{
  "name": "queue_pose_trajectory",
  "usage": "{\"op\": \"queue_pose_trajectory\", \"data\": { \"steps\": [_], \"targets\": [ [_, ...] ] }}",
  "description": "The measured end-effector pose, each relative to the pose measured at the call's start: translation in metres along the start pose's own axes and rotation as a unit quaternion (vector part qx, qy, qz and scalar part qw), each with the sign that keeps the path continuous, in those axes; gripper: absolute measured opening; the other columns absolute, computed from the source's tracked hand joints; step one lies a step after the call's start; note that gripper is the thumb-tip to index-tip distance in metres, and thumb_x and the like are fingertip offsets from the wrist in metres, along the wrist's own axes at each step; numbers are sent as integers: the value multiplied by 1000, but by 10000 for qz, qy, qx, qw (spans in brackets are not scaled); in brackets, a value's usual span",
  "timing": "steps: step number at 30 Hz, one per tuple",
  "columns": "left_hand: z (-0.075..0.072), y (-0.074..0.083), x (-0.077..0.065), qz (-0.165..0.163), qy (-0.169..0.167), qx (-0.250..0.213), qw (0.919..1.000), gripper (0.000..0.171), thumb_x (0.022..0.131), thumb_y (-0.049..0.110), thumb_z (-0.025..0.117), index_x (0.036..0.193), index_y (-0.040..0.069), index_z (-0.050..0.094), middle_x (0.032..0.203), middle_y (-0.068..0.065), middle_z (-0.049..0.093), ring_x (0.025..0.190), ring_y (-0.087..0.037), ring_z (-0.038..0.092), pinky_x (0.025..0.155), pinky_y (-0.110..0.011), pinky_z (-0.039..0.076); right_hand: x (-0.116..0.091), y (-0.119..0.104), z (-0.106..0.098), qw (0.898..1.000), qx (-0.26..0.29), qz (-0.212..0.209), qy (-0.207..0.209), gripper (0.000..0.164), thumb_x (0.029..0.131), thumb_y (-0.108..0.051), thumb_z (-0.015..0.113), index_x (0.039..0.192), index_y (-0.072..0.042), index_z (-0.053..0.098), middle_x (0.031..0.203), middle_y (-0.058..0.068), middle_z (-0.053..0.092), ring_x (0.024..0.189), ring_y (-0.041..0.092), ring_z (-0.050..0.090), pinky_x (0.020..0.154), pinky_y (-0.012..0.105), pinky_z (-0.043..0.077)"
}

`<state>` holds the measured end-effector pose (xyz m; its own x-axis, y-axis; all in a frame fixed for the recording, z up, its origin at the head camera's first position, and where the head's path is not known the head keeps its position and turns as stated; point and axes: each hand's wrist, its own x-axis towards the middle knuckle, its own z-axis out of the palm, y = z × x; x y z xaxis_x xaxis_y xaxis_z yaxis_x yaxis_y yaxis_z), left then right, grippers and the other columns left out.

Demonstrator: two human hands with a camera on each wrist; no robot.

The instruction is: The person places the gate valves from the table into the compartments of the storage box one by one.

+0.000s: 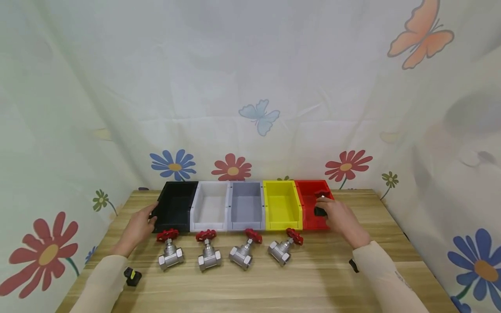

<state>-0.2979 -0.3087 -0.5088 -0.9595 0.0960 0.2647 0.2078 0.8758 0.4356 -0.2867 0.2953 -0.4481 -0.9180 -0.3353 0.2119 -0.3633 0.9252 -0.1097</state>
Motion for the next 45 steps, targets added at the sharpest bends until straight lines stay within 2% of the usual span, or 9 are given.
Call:
{"op": "queue_pose_trajectory", "data": {
  "steps": [11, 22, 35, 45],
  "targets": [
    [-1, 0, 1, -32, -42, 77, 10000, 54, 92, -4, 52, 144, -11, 39, 138, -37, 49, 122, -51, 53, 98, -61, 46, 14, 9, 11, 9998, 169, 90, -95, 46, 80, 5, 72, 124, -4, 67, 130, 17, 65, 110, 40, 63, 92, 54, 54],
    [-3, 0, -1, -64, 17, 49, 10000, 54, 92, -3, 53, 144, -9, 40, 139, -35, 49, 123, -50, 52, 99, -61, 45, 26, 19, 27, 9995, 148, -29, -270, 46, 77, 7, 71, 122, -4, 68, 129, 17, 65, 113, 41, 61, 95, 57, 51],
    [-2, 1, -1, -65, -51, -13, 10000, 55, 92, -4, 53, 144, -9, 40, 140, -35, 48, 124, -50, 51, 99, -61, 45, 34, 19, 45, 9985, 137, 102, -524, 47, 77, 6, 73, 122, -4, 68, 127, 16, 66, 117, 38, 60, 99, 57, 49],
    [-3, 4, -2, -6, 69, 2, 10000, 52, 91, -5, 53, 142, -10, 42, 138, -35, 50, 123, -50, 52, 100, -61, 45, 40, 20, 52, 9983, 153, 72, -549, 44, 78, 7, 70, 121, -2, 68, 124, 17, 68, 114, 40, 61, 100, 57, 48]
  ]
}}
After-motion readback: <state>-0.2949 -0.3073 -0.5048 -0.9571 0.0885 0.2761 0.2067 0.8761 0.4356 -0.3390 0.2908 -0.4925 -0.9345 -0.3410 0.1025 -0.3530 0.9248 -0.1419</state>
